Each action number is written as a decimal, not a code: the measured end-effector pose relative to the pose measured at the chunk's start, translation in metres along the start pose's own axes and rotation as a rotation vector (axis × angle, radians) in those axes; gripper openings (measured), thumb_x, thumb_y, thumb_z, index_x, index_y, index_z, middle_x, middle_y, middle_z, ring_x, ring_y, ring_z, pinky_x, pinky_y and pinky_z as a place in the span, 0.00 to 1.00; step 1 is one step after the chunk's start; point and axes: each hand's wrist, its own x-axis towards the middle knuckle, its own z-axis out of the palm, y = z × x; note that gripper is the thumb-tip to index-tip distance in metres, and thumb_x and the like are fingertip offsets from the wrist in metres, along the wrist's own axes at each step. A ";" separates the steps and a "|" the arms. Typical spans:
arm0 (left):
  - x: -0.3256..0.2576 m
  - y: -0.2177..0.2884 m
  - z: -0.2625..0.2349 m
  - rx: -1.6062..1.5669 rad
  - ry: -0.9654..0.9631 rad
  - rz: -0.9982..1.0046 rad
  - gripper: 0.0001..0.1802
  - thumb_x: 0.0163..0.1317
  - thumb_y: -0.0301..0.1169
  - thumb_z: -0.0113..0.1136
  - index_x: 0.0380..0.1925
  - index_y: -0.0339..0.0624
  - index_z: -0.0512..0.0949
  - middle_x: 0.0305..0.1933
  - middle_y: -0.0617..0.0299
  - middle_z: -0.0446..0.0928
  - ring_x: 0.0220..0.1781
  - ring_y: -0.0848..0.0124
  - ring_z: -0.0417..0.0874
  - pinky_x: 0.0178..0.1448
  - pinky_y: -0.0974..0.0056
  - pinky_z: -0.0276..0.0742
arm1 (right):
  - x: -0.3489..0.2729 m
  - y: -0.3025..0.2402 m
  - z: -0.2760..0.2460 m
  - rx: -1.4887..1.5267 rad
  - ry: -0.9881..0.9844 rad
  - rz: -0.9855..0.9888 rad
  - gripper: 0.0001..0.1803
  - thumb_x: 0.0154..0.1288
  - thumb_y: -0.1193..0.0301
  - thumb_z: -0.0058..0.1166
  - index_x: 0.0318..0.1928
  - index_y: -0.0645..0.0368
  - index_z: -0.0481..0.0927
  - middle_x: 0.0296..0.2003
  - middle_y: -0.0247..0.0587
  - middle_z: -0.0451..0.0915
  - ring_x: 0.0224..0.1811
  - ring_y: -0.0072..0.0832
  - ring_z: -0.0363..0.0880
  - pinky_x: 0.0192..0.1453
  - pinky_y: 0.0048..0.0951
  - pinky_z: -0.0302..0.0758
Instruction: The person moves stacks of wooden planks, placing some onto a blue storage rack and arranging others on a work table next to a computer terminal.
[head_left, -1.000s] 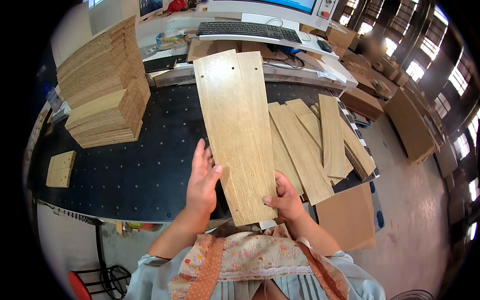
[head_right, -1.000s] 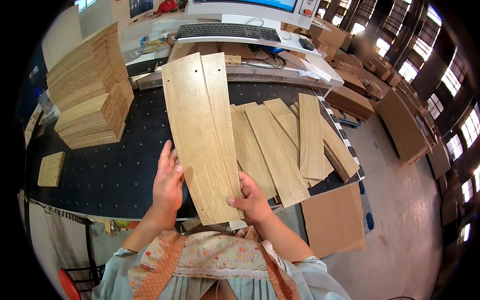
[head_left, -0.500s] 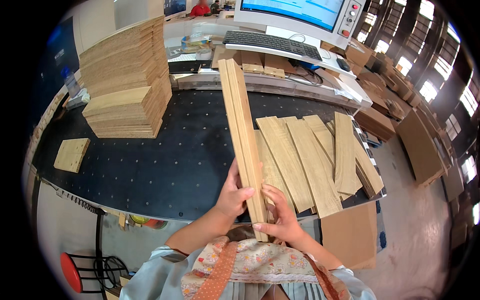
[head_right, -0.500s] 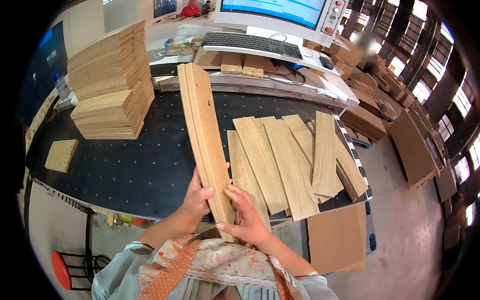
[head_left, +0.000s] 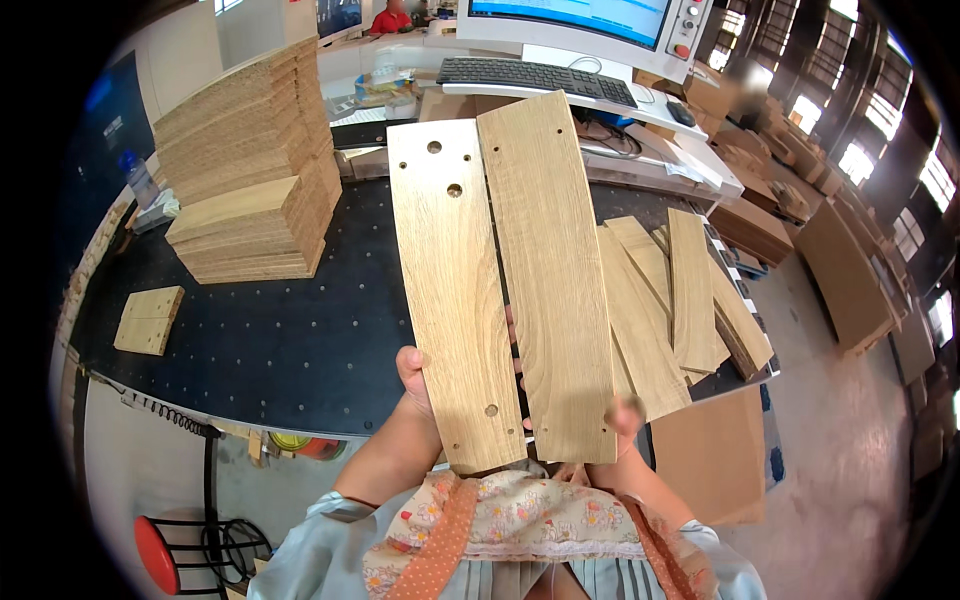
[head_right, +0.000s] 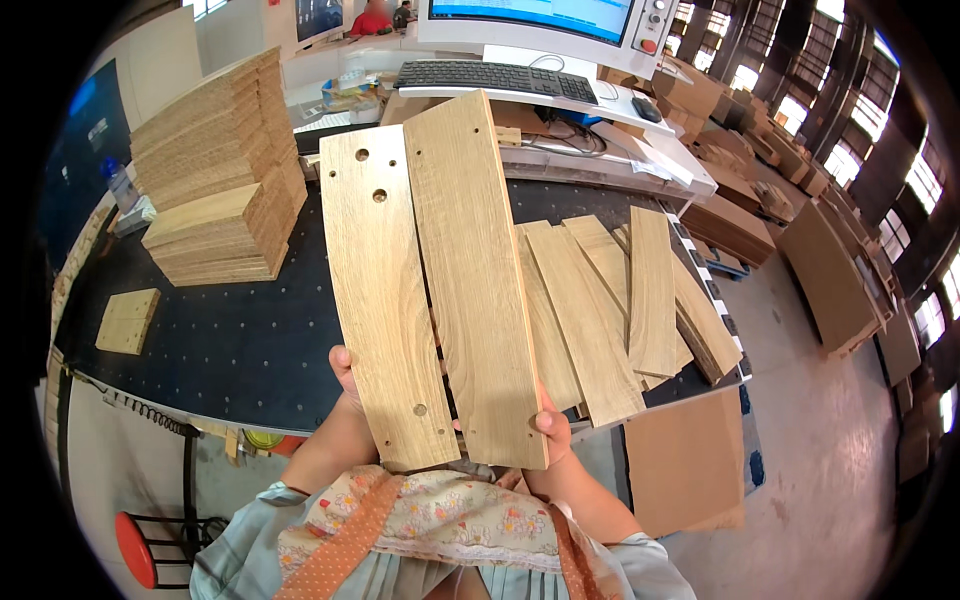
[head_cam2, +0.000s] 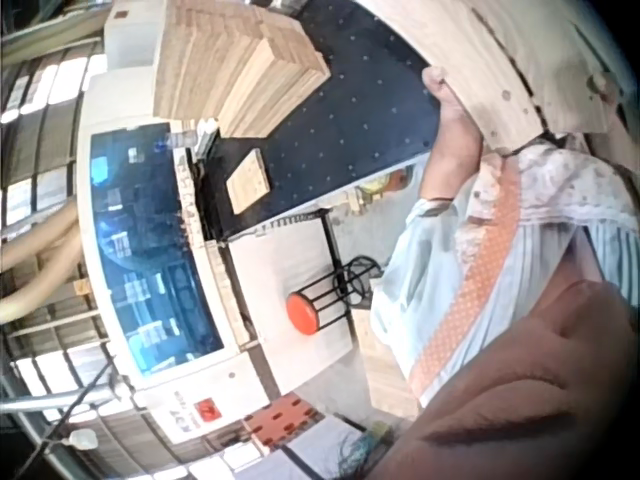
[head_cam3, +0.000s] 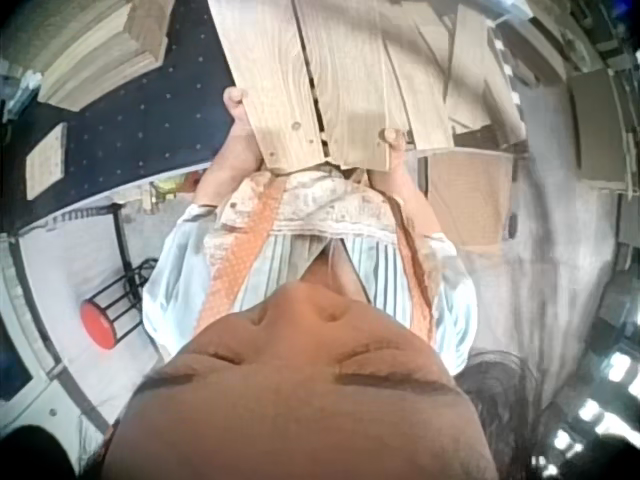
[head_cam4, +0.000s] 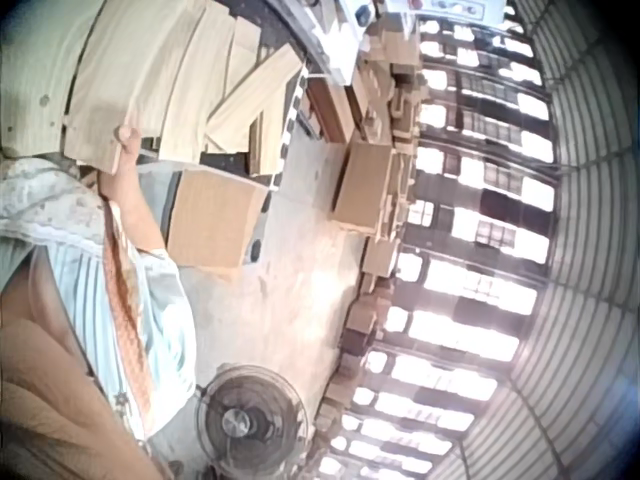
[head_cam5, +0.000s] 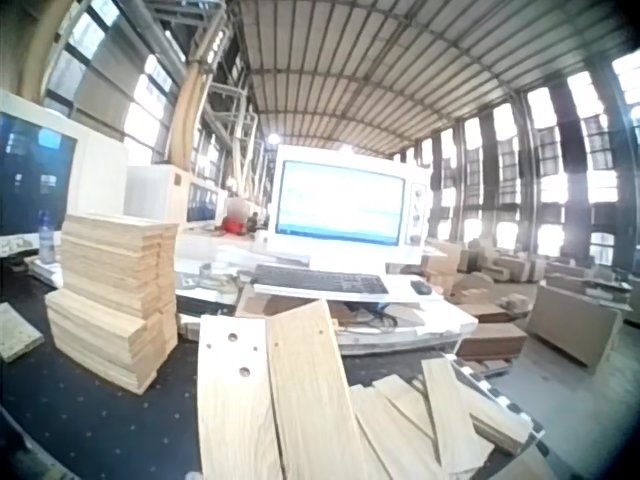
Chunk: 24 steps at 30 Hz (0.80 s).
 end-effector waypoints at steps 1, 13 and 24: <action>0.002 0.000 0.003 -0.027 -0.020 -0.010 0.52 0.37 0.47 0.56 0.66 0.39 0.52 0.59 0.46 0.64 0.57 0.50 0.72 0.56 0.43 0.72 | 0.001 -0.001 0.003 0.040 -0.022 -0.008 0.49 0.46 0.61 0.59 0.68 0.59 0.49 0.61 0.55 0.59 0.62 0.50 0.63 0.58 0.68 0.63; 0.008 -0.009 0.013 0.093 0.009 -0.035 0.51 0.46 0.57 0.50 0.65 0.35 0.51 0.59 0.44 0.64 0.53 0.50 0.74 0.50 0.43 0.76 | 0.002 0.013 -0.001 0.687 -0.358 -0.162 0.47 0.51 0.53 0.55 0.68 0.58 0.49 0.63 0.55 0.57 0.63 0.49 0.61 0.57 0.60 0.68; 0.005 -0.013 0.021 0.106 0.073 -0.017 0.53 0.45 0.58 0.50 0.65 0.32 0.51 0.56 0.43 0.66 0.48 0.48 0.77 0.48 0.45 0.78 | -0.002 0.004 -0.003 0.313 -0.132 0.059 0.52 0.48 0.54 0.58 0.69 0.58 0.45 0.65 0.57 0.52 0.67 0.50 0.55 0.59 0.64 0.65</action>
